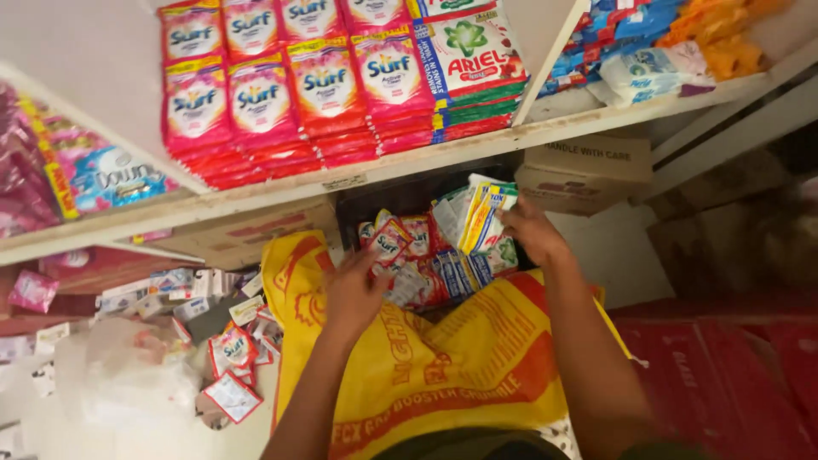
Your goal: Organize and stock laundry detergent sachets on a store shelf.
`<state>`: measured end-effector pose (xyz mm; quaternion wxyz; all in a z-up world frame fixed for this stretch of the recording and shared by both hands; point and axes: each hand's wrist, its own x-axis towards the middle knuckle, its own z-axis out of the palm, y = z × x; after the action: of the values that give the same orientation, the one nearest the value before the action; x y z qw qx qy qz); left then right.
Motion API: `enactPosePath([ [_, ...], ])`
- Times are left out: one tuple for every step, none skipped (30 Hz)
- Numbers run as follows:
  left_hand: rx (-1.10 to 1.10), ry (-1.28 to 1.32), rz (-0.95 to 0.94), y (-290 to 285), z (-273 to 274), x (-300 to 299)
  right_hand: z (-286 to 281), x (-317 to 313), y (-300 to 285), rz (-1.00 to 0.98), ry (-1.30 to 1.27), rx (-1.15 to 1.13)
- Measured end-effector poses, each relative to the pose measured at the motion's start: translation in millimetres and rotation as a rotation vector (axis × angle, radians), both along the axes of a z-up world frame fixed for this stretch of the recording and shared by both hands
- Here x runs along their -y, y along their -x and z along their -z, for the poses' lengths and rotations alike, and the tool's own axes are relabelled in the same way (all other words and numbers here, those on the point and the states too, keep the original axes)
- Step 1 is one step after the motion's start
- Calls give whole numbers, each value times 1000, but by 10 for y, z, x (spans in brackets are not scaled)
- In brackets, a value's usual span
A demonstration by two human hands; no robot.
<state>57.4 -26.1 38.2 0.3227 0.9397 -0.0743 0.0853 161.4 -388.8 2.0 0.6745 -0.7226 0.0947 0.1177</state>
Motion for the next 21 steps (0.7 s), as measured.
enactPosePath([
  [7,4,-9,-93,19,154,-91,-97,146,-9,4,7],
  [-134,300,54,-208,29,309,-185,-188,283,-33,-213,-60],
  [-273,595,120,-327,39,464,-273,-276,419,-58,-428,-130],
  [-268,599,119,-287,4,594,-279,-388,541,-62,-424,-127],
  [-442,845,125,-253,-30,728,-282,-495,659,-91,-623,-75],
  [-612,1088,132,-260,-79,863,-294,-602,736,-124,-822,-17],
  [-602,1090,135,-227,-76,944,-315,-688,760,-131,-819,-10],
  [-677,1253,80,-172,-60,1006,-311,-792,817,-87,-856,-15],
  [-752,1415,23,-129,-37,1073,-300,-892,862,-43,-893,-20],
  [-758,1412,23,-42,13,1092,-304,-932,937,-37,-895,-21],
  [-694,1447,-31,38,63,1112,-307,-971,1003,119,-662,-64],
  [-619,1481,-78,62,96,1130,-327,-1010,1011,265,-426,-97],
  [-617,1478,-71,57,141,1149,-319,-1011,1045,268,-429,-91],
  [-559,1449,-123,77,193,1152,-301,-1027,1097,196,-255,17],
  [-501,1420,-175,91,248,1153,-281,-1045,1145,125,-79,125],
  [-500,1417,-175,102,255,1140,-247,-1035,1155,125,-82,126],
  [-438,1388,-208,111,262,1125,-213,-1026,1163,100,-171,127],
  [-376,1360,-240,111,268,1112,-181,-1017,1160,72,-260,130],
  [-373,1358,-240,155,124,1080,-242,-1006,1177,72,-262,132],
  [-209,1167,-258,189,-22,1050,-304,-993,1186,106,-458,1],
  [-48,973,-272,222,-167,1018,-366,-983,1193,139,-651,-131],
])
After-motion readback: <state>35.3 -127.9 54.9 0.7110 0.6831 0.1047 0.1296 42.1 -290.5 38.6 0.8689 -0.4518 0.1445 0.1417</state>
